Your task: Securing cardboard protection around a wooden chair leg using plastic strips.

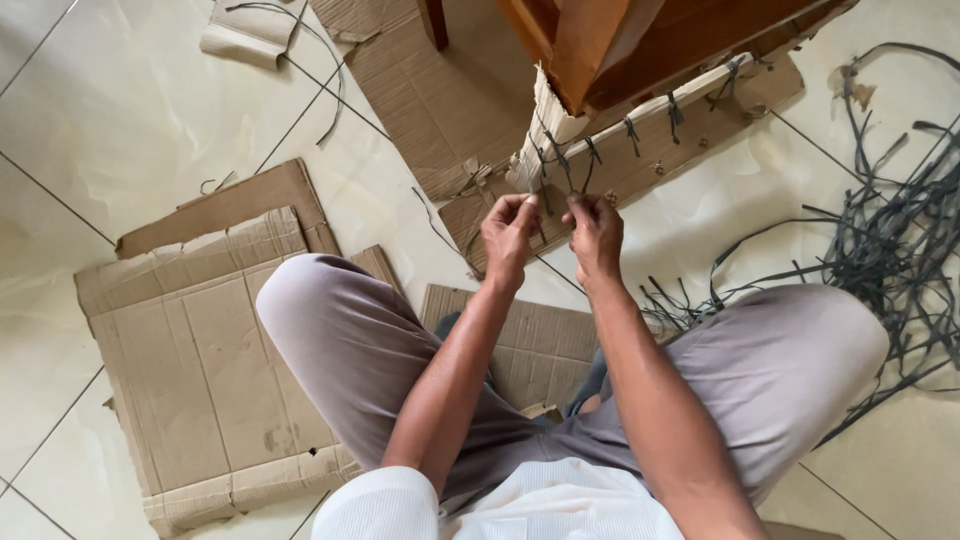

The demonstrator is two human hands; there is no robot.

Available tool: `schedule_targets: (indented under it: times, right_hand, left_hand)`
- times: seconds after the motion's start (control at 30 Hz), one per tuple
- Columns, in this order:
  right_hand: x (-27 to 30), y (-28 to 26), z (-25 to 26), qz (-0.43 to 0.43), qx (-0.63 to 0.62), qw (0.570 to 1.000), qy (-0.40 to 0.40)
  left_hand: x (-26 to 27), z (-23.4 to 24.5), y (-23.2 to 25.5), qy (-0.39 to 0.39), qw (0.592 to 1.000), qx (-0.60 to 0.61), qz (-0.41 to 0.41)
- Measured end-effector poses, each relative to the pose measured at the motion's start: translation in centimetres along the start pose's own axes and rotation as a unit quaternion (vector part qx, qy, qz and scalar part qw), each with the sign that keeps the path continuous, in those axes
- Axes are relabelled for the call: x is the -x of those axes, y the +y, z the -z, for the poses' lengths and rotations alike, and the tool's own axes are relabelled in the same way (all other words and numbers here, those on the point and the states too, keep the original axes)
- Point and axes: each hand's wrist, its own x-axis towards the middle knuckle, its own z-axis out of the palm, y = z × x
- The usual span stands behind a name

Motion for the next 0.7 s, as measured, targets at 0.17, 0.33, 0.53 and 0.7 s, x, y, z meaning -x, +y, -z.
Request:
schedule_targets:
  times: [0.17,0.33,0.53,0.7]
  right_hand:
    - [1.5,0.3,-1.9,0.028,-0.014,0.999,-0.004]
    - [1.8,2.0,-2.3,0.047,0.010,0.999,-0.013]
    - [2.3,2.5,-2.6,0.055,0.070,0.995,-0.053]
    - [3.9,0.7,-3.6,0.058,0.237,0.969,-0.030]
  left_hand:
    - [-0.5,-0.3,-0.4,-0.030,0.998,-0.057,-0.015]
    - [-1.5,-0.4,-0.7,-0.043,0.998,-0.040,0.006]
    - [-1.6,-0.7,0.7,-0.021,0.996,-0.009,0.089]
    - [-2.2,0.4,-0.3,-0.042,0.995,-0.048,0.082]
